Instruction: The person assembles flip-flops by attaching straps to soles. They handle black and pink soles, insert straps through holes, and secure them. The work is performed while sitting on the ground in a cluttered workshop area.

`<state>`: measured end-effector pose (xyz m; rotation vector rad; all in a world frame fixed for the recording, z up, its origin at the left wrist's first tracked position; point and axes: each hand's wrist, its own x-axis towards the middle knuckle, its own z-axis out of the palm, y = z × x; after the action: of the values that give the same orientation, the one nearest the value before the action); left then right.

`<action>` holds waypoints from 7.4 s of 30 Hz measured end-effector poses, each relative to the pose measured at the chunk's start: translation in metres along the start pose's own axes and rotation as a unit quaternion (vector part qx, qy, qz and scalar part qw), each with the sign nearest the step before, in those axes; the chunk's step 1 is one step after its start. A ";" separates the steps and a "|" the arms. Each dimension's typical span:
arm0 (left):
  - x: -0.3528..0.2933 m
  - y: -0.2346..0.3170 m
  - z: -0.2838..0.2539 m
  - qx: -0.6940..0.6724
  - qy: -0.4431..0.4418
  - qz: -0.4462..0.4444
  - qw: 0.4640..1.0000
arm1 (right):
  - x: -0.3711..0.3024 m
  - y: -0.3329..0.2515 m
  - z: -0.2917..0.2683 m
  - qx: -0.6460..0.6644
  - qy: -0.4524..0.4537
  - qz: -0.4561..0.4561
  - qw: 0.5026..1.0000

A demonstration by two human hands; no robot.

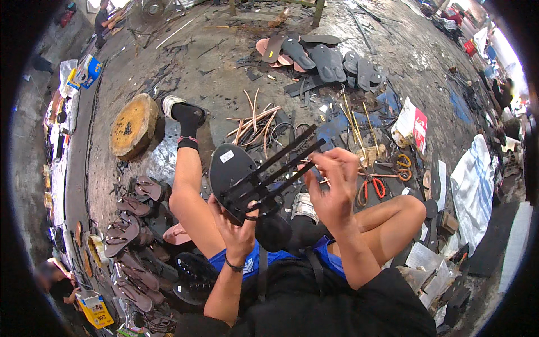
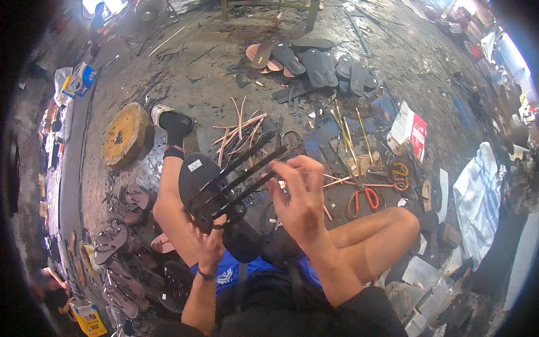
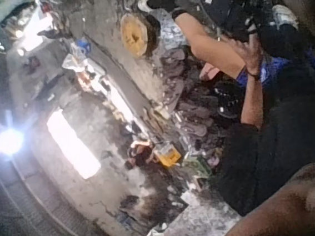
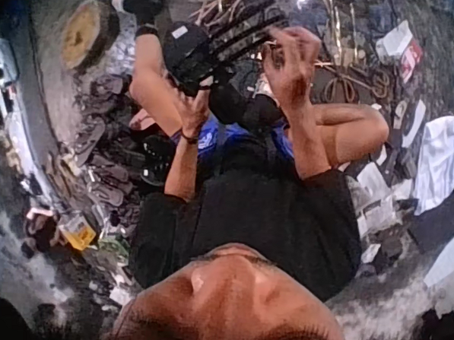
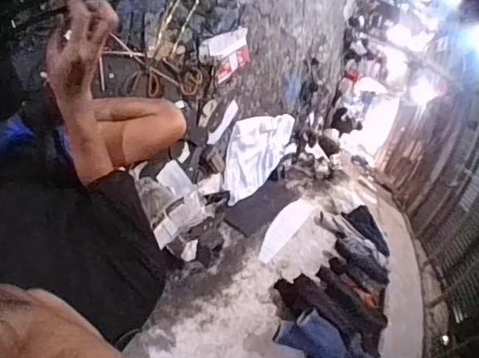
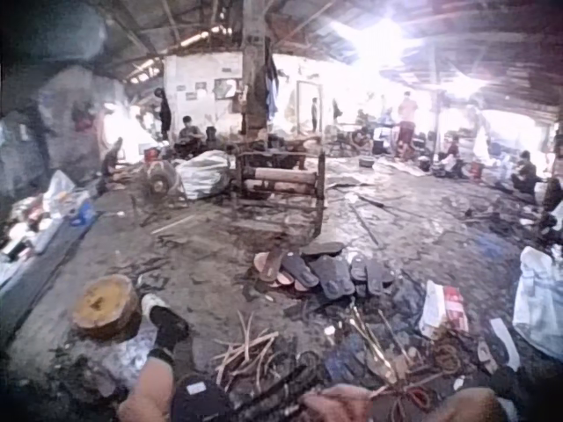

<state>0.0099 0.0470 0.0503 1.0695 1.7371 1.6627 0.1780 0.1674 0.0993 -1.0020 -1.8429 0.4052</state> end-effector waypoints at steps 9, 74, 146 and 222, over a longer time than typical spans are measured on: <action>-0.008 0.018 0.005 0.091 -0.013 0.084 0.992 | -0.020 -0.015 0.000 0.374 -0.207 0.284 0.858; -0.021 -0.036 -0.033 0.295 -0.130 0.103 0.941 | -0.041 0.005 0.009 0.310 -0.043 0.247 0.917; -0.046 -0.036 -0.034 0.210 -0.131 0.072 0.966 | -0.026 -0.013 0.000 0.123 -0.077 0.027 0.989; 0.006 0.045 0.006 -0.316 -0.077 -0.326 0.888 | -0.075 0.047 0.049 0.731 -0.250 0.449 0.448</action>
<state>0.0201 0.0528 0.0947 0.2522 1.1208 1.4666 0.1719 0.1442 0.0007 -0.3544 -0.4172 2.5735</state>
